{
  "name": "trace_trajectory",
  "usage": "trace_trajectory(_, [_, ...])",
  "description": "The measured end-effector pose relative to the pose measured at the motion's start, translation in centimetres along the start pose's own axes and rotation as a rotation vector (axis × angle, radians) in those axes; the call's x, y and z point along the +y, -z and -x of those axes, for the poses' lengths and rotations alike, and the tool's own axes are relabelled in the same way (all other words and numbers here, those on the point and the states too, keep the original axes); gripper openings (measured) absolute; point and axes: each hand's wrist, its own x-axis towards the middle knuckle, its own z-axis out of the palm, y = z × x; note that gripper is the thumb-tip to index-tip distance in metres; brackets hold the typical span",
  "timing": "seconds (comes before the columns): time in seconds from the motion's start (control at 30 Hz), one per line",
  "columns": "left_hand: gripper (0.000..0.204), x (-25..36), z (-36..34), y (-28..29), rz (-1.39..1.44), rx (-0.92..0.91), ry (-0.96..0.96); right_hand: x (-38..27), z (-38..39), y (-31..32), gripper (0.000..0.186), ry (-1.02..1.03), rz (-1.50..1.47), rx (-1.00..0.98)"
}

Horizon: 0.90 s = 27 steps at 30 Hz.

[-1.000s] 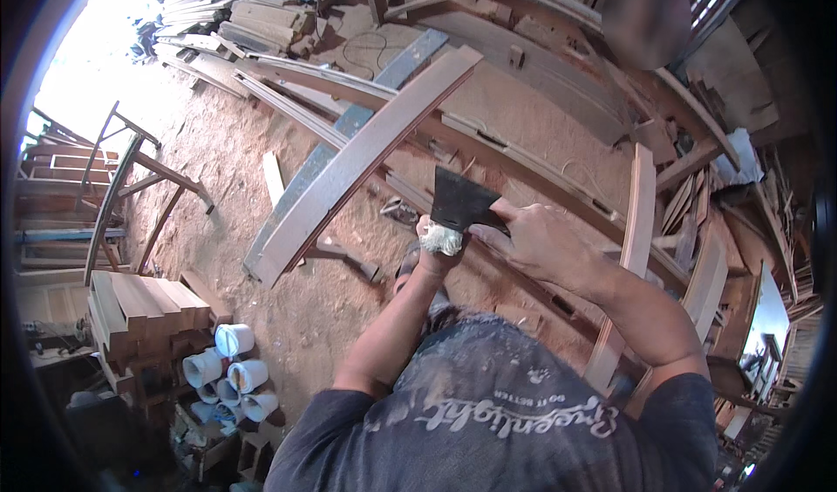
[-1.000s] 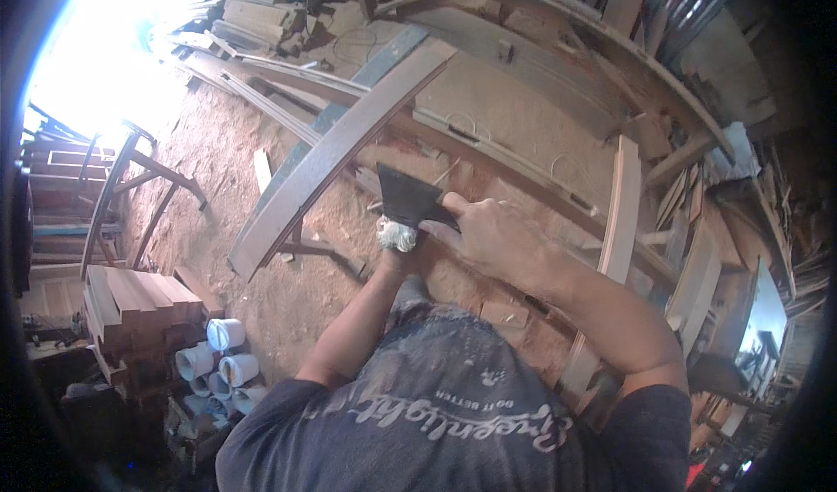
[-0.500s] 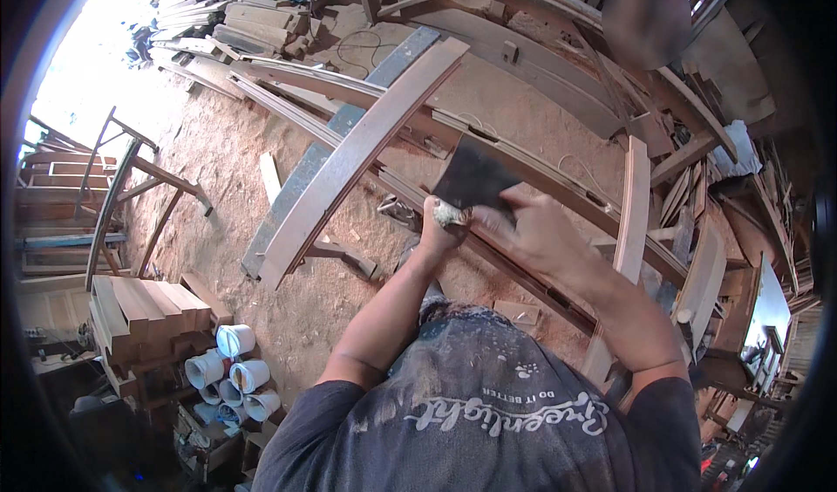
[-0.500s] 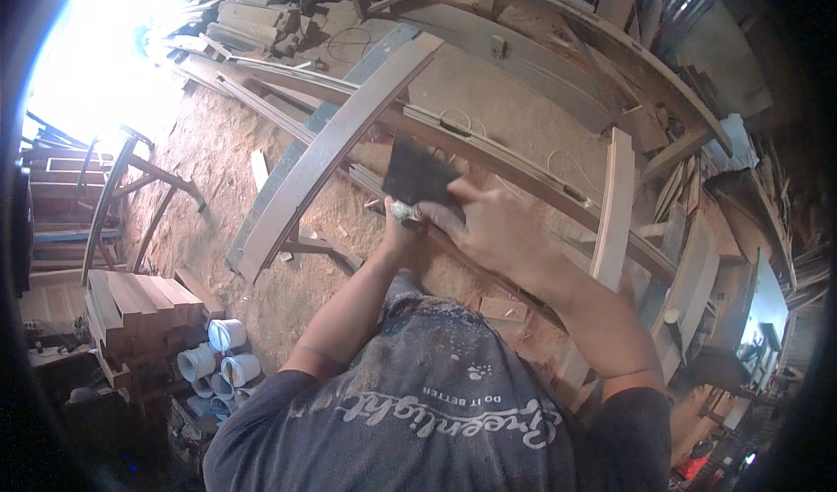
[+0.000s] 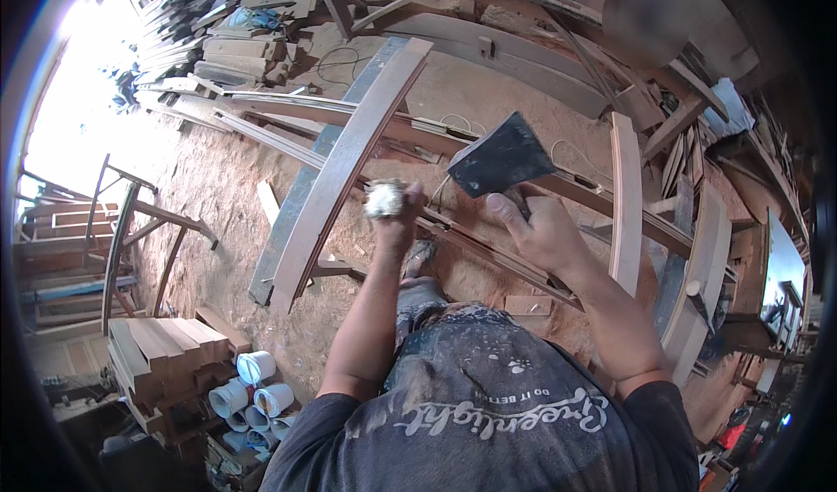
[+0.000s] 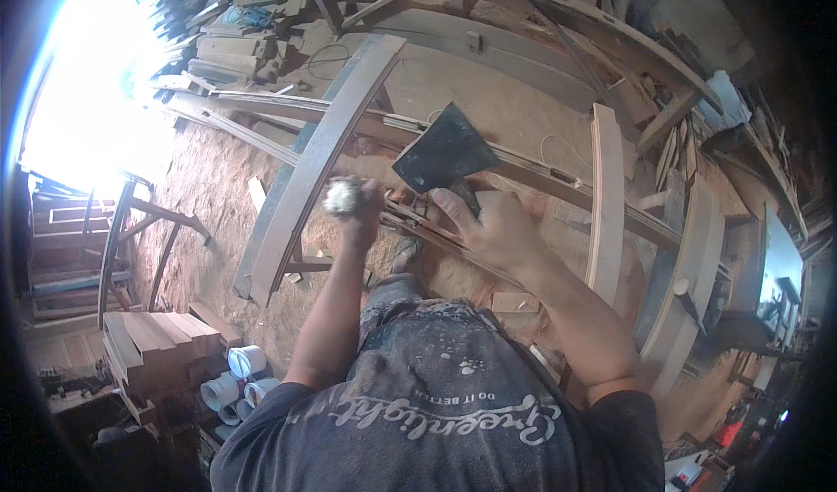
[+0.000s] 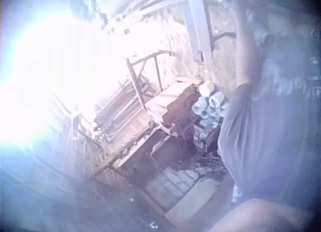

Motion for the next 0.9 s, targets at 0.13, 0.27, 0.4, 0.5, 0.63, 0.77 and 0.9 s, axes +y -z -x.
trace_trajectory(0.13, [0.033,1.9,-0.4,1.6,0.413,-0.092,0.104,-0.6,1.5,1.3,0.064,-0.063,-0.166,0.01])
trace_trajectory(0.27, [0.02,2.4,1.5,0.5,0.095,-0.121,-0.061,-0.8,1.8,1.7,0.066,-0.083,-0.076,-0.045])
trace_trajectory(0.4, [0.021,1.0,2.1,-0.7,-0.373,-0.043,-0.42,-2.2,1.6,1.2,0.058,0.055,-0.06,-0.009])
trace_trajectory(0.5, [0.042,-3.5,4.1,-0.7,-0.025,-0.063,-0.183,-4.6,1.2,0.4,0.049,0.213,-0.257,0.004])
trace_trajectory(0.63, [0.071,-6.2,4.8,-2.2,1.127,-0.213,0.18,-5.1,-0.5,-2.4,0.035,0.551,-0.293,-0.076])
trace_trajectory(0.77, [0.067,-5.5,3.4,-2.4,0.45,-0.211,0.011,-3.9,-3.5,-3.2,0.037,0.25,0.409,-0.215])
trace_trajectory(0.9, [0.038,-4.7,2.9,-1.8,-0.17,-0.156,-0.313,-4.8,-3.5,-1.6,0.044,0.257,0.233,-0.178])
